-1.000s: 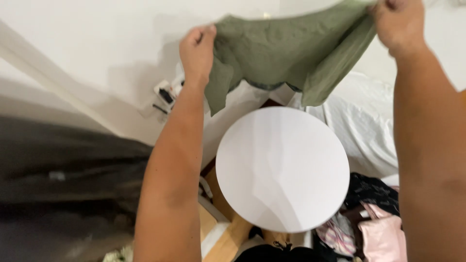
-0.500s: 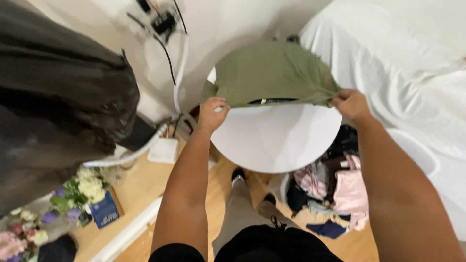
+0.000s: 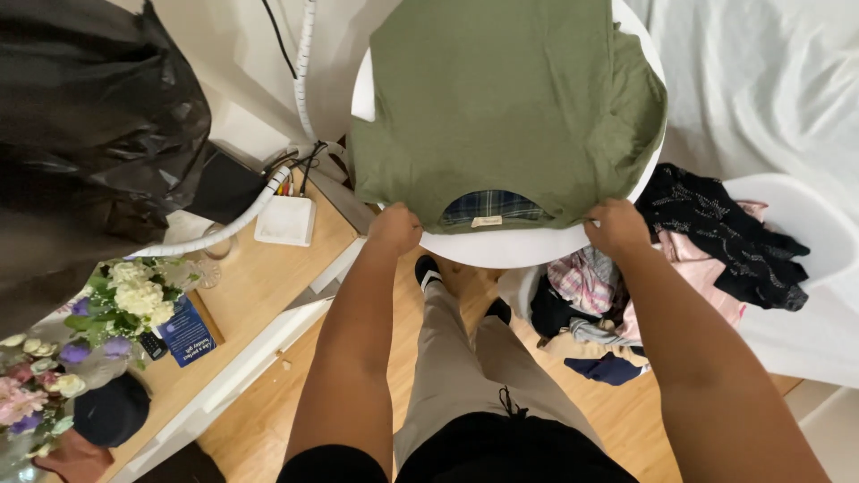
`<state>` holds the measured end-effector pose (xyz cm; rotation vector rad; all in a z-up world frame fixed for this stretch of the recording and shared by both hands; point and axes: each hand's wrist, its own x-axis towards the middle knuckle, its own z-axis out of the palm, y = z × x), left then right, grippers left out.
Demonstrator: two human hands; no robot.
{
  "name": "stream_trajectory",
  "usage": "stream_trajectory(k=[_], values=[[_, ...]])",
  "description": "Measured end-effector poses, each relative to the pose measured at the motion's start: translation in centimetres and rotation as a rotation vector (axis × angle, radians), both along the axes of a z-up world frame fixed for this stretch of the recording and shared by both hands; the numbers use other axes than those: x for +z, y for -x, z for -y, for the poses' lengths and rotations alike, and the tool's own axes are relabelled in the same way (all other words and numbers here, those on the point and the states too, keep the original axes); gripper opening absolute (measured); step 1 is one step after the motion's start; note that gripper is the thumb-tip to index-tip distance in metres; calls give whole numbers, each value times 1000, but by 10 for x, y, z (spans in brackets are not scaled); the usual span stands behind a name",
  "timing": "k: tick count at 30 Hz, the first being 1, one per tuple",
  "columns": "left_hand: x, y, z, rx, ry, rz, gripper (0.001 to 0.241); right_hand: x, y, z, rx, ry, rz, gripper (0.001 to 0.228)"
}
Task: The person folds a black t-shirt and a green t-shirt on a white round table. They smooth the fabric, fold the sleeves and sides, and roll the shirts into compact bundles. The person then places the folded shirts onto a stack of clothes on the bed.
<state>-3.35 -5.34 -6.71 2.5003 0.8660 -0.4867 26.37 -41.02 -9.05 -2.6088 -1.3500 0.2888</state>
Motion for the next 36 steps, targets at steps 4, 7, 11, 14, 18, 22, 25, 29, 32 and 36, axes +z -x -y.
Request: stream_trajectory(k=[4,7,11,14,18,22,25,29,32,36], values=[[53,-26,15,-131,-33,-50,41,5,15,-4,-102,-5,-147,31],[100,-71,31,-232,-16,-306,56,42,20,-19,-182,-73,-201,41],[62,-144,47,-289,-57,74,39,57,-3,-25,-301,-259,-186,31],[49,-206,66,-275,5,348,27,59,-33,-27,-384,-338,-115,26],[29,-299,96,-144,323,557,24,57,-78,-29,-505,-461,15,28],[-25,-382,109,-209,439,674,27,39,-116,-47,-614,-497,17,30],[-53,-438,123,-151,713,664,30,10,-147,-57,-625,-500,123,33],[-61,-487,133,-172,662,530,45,12,-162,-77,-698,-400,-34,33],[-78,-509,136,-227,631,452,55,11,-169,-80,-743,-345,-187,30],[-46,-515,138,-230,681,186,65,17,-148,-77,-773,-605,-14,40]])
